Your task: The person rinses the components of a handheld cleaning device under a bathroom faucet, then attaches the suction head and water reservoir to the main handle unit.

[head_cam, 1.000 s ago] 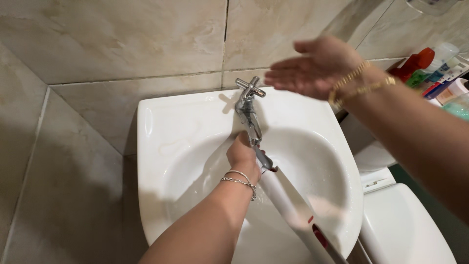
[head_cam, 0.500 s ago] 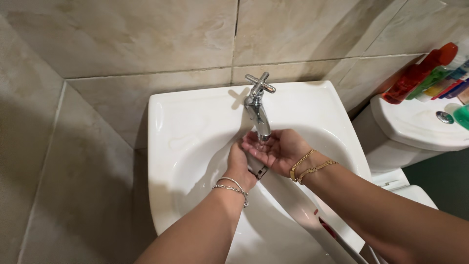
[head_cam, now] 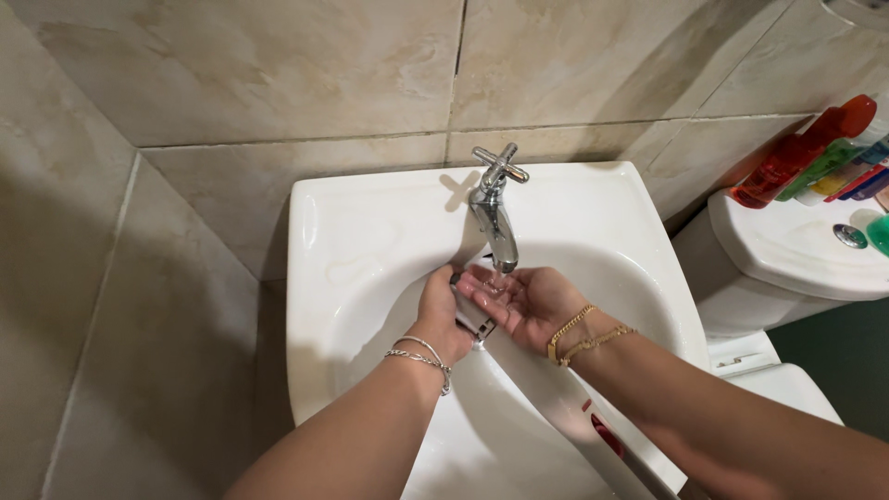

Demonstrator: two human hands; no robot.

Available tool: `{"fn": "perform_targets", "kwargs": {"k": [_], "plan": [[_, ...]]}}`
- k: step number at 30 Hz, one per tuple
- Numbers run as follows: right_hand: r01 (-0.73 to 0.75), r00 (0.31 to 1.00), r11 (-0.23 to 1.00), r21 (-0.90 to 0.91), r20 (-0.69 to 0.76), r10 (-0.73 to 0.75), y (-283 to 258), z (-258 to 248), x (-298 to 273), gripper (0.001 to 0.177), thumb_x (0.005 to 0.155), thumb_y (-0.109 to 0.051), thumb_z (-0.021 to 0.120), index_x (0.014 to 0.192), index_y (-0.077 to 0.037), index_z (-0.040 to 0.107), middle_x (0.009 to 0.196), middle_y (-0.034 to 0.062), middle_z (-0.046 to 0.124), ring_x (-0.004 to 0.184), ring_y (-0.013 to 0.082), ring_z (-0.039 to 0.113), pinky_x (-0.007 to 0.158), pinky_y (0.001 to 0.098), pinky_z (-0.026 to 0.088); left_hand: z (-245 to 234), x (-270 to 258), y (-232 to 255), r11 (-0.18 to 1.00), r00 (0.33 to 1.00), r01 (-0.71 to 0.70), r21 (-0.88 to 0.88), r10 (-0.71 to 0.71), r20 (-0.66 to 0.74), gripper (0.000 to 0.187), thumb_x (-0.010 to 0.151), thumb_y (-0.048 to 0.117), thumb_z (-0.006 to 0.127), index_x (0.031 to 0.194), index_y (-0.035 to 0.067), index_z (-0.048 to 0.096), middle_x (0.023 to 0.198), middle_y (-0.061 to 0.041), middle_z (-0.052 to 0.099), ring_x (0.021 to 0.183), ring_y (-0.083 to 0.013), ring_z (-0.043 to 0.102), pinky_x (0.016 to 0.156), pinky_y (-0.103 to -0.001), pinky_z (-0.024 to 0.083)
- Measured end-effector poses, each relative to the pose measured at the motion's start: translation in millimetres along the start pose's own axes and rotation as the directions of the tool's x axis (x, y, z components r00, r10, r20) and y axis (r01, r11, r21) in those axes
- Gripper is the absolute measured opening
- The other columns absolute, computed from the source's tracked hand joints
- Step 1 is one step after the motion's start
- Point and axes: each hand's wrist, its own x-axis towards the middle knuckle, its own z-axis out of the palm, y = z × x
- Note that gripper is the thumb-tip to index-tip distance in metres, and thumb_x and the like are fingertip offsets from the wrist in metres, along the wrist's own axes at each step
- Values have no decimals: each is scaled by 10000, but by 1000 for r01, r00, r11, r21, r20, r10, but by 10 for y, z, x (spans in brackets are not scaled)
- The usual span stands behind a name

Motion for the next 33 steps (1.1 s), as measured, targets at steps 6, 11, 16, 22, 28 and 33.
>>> {"fn": "perform_targets", "kwargs": {"k": [6, 11, 16, 22, 28, 33], "plan": [[-92, 994, 995, 41, 68, 89, 250, 273, -108, 506, 1086, -208, 207, 1248, 160, 515, 1228, 258, 667, 1147, 397, 671, 925, 395, 623, -157, 123, 53, 994, 952, 65, -89, -35, 303, 389, 987, 373, 399, 1114, 46, 567, 1119, -121, 659, 983, -266, 693, 858, -391, 604], [-159, 927, 980, -118, 323, 189, 14, 939, 149, 622, 1077, -300, 169, 1378, 151, 473, 1373, 340, 560, 1214, 422, 625, 938, 406, 615, -22, -60, 97, 997, 995, -50, 57, 45, 86, 460, 985, 520, 444, 1183, 125, 574, 1179, -124, 649, 1057, -285, 672, 920, -467, 564], [104, 973, 897, -430, 229, -3, -253, 1802, 275, 594, 1099, -285, 221, 1449, 184, 323, 1540, 362, 337, 1446, 498, 333, 1181, 489, 383, 87, -218, 160, 979, 992, 35, 199, -10, -124, 338, 922, 399, 515, 1136, 145, 577, 1131, -146, 639, 992, -316, 647, 844, -568, 529], [210, 928, 790, -576, 372, 25, -211, 1682, 2, 487, 1075, -218, 298, 1422, 95, 437, 1412, 239, 507, 1334, 350, 480, 1187, 472, 341, 59, -65, 94, 980, 977, -30, 197, 71, -202, 310, 936, 400, 540, 1107, 145, 582, 1046, -111, 640, 985, -302, 638, 859, -542, 543], [-137, 914, 857, -497, 271, 303, 240, 375, -259, 383, 1060, -188, 374, 1224, 78, 596, 1191, 201, 689, 1087, 306, 690, 941, 378, 598, -579, 383, -47, 941, 926, 1, -338, 127, 355, 321, 962, 347, 504, 1042, 70, 644, 998, -126, 687, 864, -257, 680, 755, -395, 574], [-61, 989, 981, -182, 119, 84, -100, -181, -90, 299, 1062, -69, 342, 1112, 138, 552, 1087, 227, 668, 1082, 335, 690, 981, 398, 615, -524, -105, -133, 973, 968, -211, -98, 194, -156, 193, 940, 296, 538, 853, 126, 569, 767, -53, 614, 713, -251, 630, 718, -434, 575]]}}
